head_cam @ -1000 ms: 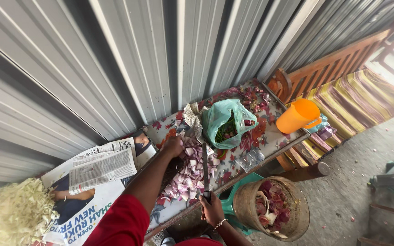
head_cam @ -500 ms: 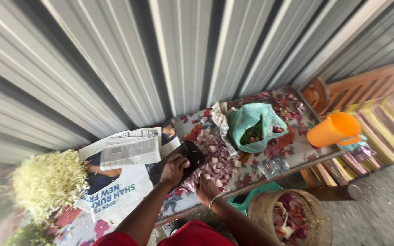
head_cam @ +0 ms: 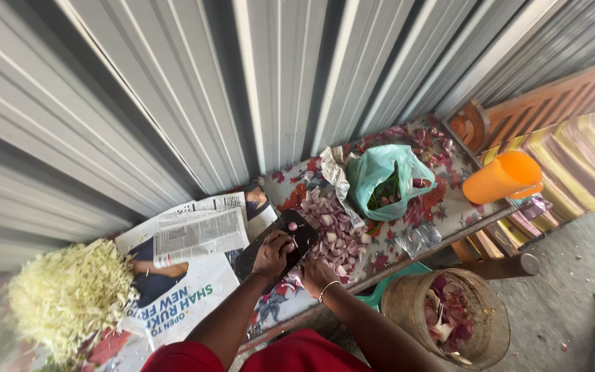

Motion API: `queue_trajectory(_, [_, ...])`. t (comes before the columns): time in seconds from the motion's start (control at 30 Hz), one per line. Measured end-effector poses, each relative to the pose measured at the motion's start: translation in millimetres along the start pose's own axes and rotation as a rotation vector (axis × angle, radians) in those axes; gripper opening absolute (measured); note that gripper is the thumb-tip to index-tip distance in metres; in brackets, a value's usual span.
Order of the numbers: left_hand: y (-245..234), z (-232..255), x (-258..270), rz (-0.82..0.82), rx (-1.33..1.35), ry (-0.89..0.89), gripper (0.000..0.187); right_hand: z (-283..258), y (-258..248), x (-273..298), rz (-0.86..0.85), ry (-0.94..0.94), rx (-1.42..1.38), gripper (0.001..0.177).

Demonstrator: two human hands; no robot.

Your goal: The person chops red onions on a small cutting board using a knife. They repeatedly pick up onion pieces, slice them, and place the chopped pieces into a pile on the table.

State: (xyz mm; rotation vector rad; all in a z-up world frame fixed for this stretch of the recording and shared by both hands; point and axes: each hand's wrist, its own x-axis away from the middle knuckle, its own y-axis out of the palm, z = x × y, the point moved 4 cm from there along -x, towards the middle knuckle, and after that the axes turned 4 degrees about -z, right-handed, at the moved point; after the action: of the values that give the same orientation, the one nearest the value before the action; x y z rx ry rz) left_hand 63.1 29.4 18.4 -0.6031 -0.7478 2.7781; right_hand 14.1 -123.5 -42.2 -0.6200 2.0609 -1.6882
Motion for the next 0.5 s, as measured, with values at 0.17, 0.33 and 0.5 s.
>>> queue_trajectory(0.17, [2.4,-10.6,1.6,-0.015,0.030,-0.044,0.014,-3.9,-16.3,8.0,-0.206,0.577,-0.441,0.037])
queue_trajectory(0.33, [2.1,-16.7,-0.2,-0.020,0.071,-0.060,0.020,-7.0,-23.5,1.0,-0.192,0.570,-0.451,0.032])
queue_trajectory(0.5, [-0.3,-20.4,-0.5,-0.017,0.088,-0.028,0.015,-9.3,-23.7,-8.8,-0.129,0.457,-0.288,0.039])
